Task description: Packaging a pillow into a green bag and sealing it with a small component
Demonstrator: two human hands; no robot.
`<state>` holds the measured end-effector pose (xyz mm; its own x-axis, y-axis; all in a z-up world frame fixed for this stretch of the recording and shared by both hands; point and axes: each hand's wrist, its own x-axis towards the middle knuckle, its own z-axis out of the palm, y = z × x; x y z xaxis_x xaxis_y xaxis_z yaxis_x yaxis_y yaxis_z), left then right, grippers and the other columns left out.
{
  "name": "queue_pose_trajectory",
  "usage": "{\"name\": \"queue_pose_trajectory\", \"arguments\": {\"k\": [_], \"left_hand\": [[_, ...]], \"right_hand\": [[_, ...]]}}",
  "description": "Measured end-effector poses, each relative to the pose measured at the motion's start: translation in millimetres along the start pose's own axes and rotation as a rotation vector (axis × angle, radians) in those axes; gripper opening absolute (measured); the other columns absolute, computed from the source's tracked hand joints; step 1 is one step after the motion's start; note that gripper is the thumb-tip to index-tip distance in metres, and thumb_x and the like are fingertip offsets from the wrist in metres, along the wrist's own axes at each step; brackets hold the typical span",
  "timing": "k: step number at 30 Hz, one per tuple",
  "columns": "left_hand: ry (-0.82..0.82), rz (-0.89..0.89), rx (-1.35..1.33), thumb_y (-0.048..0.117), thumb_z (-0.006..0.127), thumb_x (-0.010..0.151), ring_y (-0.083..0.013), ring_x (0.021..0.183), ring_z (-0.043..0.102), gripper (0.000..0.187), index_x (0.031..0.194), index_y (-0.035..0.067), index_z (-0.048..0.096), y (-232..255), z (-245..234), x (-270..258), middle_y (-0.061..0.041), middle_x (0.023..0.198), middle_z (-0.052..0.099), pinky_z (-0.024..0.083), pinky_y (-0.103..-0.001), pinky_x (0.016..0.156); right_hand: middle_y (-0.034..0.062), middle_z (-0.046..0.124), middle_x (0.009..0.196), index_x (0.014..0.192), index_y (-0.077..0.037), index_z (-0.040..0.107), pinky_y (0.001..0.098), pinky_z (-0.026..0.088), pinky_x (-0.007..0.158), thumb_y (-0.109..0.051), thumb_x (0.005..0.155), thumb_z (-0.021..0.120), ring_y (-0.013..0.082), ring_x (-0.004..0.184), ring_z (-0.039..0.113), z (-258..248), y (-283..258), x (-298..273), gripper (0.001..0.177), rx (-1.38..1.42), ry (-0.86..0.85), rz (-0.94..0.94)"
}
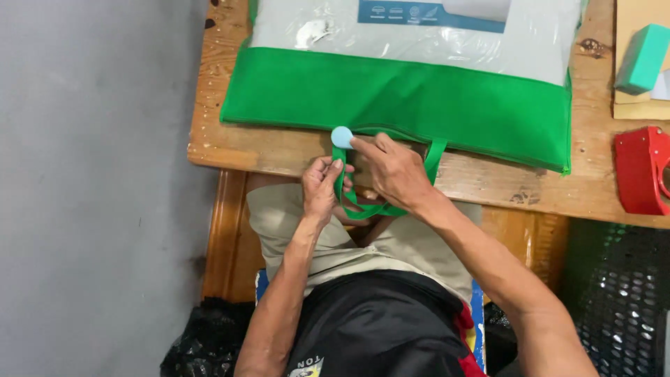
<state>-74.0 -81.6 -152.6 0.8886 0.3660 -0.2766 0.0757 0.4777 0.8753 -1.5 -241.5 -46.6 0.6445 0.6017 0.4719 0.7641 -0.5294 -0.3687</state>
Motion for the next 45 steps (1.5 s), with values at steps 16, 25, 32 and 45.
{"name": "queue_pose_trajectory", "arguments": {"k": [16,25,32,45], "left_hand": [[-0.018,0.055,0.037,0.013,0.061,0.102,-0.0217,0.063,0.074,0.02,0.11,-0.005,0.063,-2.5,2.9,1.7,-0.022,0.089,0.074,0.063,-0.028,0.05],[-0.073,-0.014,0.158,0.008,0.058,0.101,-0.0272,0.072,0.076,0.02,0.114,-0.007,0.061,13.9,2.8,11.7,-0.026,0.098,0.073,0.066,-0.037,0.058],[-0.048,0.538,1.279,0.011,0.055,0.093,-0.037,0.089,0.069,0.019,0.104,0.008,0.07,106.9,18.1,31.9,-0.015,0.089,0.066,0.054,-0.048,0.079],[-0.545,0.283,1.167,0.003,0.046,0.09,-0.046,0.104,0.069,0.037,0.109,0.014,0.076,119.4,21.8,100.6,-0.016,0.101,0.077,0.052,-0.058,0.087]], "right_hand": [[0.0148,0.052,0.081,0.12,-0.014,0.062,0.0567,0.049,0.063,-0.013,0.099,0.058,0.0463,0.078,0.061,-22.4,1.4,21.6,0.022,0.233,-0.284,0.103],[0.0086,0.05,0.082,0.108,-0.017,0.06,0.0473,0.051,0.068,-0.016,0.102,0.057,0.0354,0.081,0.062,3.3,22.1,25.1,0.007,0.023,-0.238,0.134],[0.0122,0.049,0.083,0.1,-0.016,0.053,0.0513,0.051,0.067,-0.015,0.1,0.051,0.0398,0.08,0.06,20.0,25.3,27.3,0.003,-0.021,-0.258,0.182],[0.0103,0.06,0.083,0.098,-0.019,0.059,0.048,0.055,0.071,-0.022,0.095,0.062,0.0348,0.086,0.068,15.5,31.4,35.2,0.005,0.082,-0.299,0.282]]}}
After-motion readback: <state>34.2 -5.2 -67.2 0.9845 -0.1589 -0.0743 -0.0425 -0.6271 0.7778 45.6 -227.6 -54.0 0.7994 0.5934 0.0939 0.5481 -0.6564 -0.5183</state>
